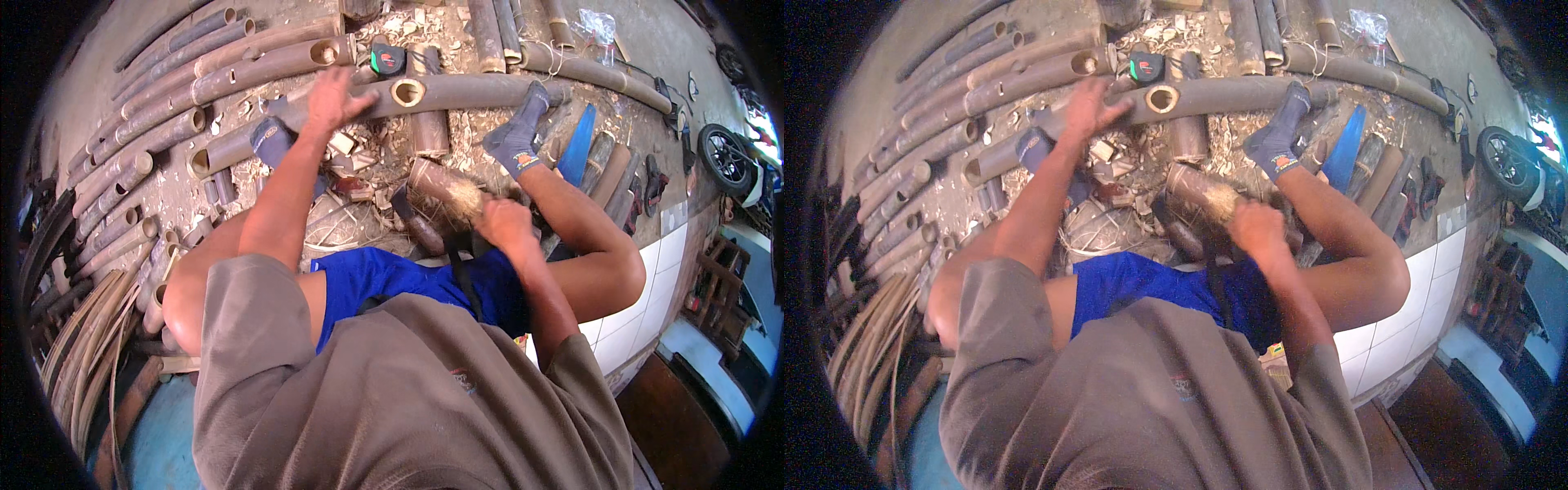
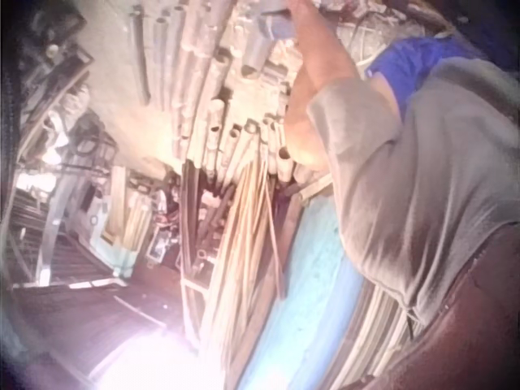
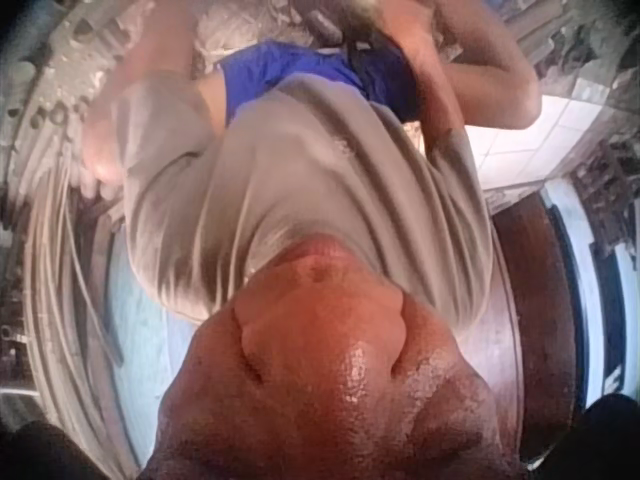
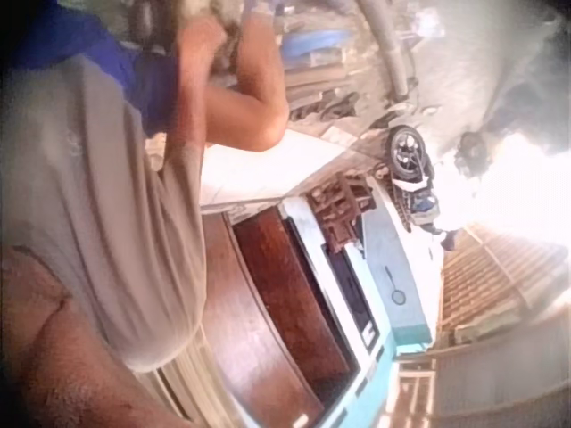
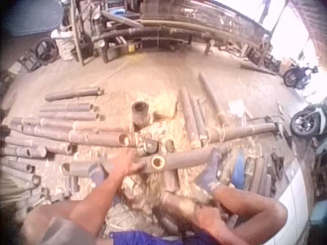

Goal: The person sits on the floor and uses a wooden mallet and a metal chisel to shape the end of a bamboo tube. They repeatedly strike the chisel to hollow and smooth the interior, then inspect the opening.

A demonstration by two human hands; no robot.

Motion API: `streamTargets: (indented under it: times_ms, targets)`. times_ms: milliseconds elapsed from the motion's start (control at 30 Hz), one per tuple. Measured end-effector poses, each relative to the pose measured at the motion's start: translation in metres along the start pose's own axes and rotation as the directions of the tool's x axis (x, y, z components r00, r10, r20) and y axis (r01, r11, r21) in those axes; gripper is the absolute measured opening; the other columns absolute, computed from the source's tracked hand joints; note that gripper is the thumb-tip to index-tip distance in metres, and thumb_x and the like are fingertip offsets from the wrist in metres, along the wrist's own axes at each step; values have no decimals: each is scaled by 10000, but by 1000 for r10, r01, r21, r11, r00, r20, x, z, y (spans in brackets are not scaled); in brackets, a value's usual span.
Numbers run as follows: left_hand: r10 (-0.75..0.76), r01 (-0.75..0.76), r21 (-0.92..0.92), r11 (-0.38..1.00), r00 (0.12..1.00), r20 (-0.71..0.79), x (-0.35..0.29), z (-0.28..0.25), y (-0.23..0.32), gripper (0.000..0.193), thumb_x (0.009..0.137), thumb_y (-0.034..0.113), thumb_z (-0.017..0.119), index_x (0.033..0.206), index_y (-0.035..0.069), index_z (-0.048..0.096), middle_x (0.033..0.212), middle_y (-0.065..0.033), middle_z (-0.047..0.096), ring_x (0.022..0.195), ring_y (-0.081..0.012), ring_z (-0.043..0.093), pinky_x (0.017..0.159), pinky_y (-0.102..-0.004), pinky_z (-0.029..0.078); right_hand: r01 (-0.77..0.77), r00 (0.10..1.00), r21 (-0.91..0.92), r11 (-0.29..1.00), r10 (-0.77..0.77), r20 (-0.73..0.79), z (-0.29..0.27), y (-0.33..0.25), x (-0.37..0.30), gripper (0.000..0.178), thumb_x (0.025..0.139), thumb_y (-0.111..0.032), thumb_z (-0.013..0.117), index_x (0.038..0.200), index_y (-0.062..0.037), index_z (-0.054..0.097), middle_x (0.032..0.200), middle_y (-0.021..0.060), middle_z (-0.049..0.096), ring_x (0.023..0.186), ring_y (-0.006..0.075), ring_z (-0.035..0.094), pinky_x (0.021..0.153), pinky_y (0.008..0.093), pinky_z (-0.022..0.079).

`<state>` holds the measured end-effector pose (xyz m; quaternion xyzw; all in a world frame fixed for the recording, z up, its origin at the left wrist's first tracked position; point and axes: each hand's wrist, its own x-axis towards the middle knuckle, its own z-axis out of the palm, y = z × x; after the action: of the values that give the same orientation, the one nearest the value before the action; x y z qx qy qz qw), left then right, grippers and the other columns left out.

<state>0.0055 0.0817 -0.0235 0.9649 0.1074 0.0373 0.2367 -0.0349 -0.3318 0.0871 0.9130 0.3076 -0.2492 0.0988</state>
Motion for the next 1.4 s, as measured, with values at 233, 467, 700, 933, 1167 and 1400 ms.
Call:
streamTargets:
  times_ms: [233, 467, 700, 933, 1167, 1400]
  targets:
    - [-47, -16, 212, 977, 957, 286, 5, 8, 42, 942, 661, 563, 892, 1422, 140, 533, 1410, -134, 605, 1348, -360, 508, 1066, -683, 397, 161, 958, 57, 985, -170, 232, 42, -99, 57, 276, 966, -192, 550, 990, -87, 804, 1036, 138, 789, 959, 343, 774, 802, 463, 617]
    - [-28, -15, 129, 992, 946, 322, 5, 6, 42, 1034, 622, 609, 883, 1473, 154, 510, 1430, -136, 597, 1372, -385, 497, 1077, -661, 407, 100, 977, 265, 959, -146, 158, 127, -107, 70, 299, 931, -269, 597, 1102, -27, 554, 900, 237, 751, 816, 382, 760, 690, 527, 602]
    - [-28, -14, 151, 988, 962, 272, -6, 5, 42, 1002, 598, 606, 895, 1435, 172, 555, 1436, -93, 587, 1384, -374, 488, 1082, -664, 383, 131, 986, 380, 916, -161, 48, 90, -95, 59, 473, 903, -433, 692, 1073, -10, 563, 883, 287, 730, 858, 470, 725, 747, 601, 562]
    - [-46, 21, 136, 990, 981, 188, -18, 9, 41, 963, 593, 616, 892, 1396, 182, 584, 1365, -85, 614, 1341, -352, 505, 1080, -624, 384, 235, 940, 105, 966, -254, 228, 99, -135, 61, 505, 951, -568, 612, 983, -72, 701, 829, 143, 763, 771, 321, 764, 621, 467, 591]
    - [-36, 5, 147, 989, 977, 209, -6, 7, 47, 915, 609, 630, 886, 1348, 174, 597, 1366, -91, 633, 1333, -348, 525, 1050, -598, 395, 61, 979, 389, 919, -130, 154, 174, -124, 60, 571, 804, -610, 754, 922, -57, 677, 904, 210, 737, 867, 384, 743, 710, 497, 579]
    - [-45, 8, 148, 989, 968, 248, -6, -3, 47, 907, 641, 608, 866, 1388, 185, 571, 1347, -91, 639, 1294, -341, 553, 1048, -590, 423, -100, 973, 567, 818, -40, 229, 100, -113, 59, 496, 941, -448, 594, 1136, 7, 567, 1002, 371, 690, 970, 540, 677, 859, 612, 529]
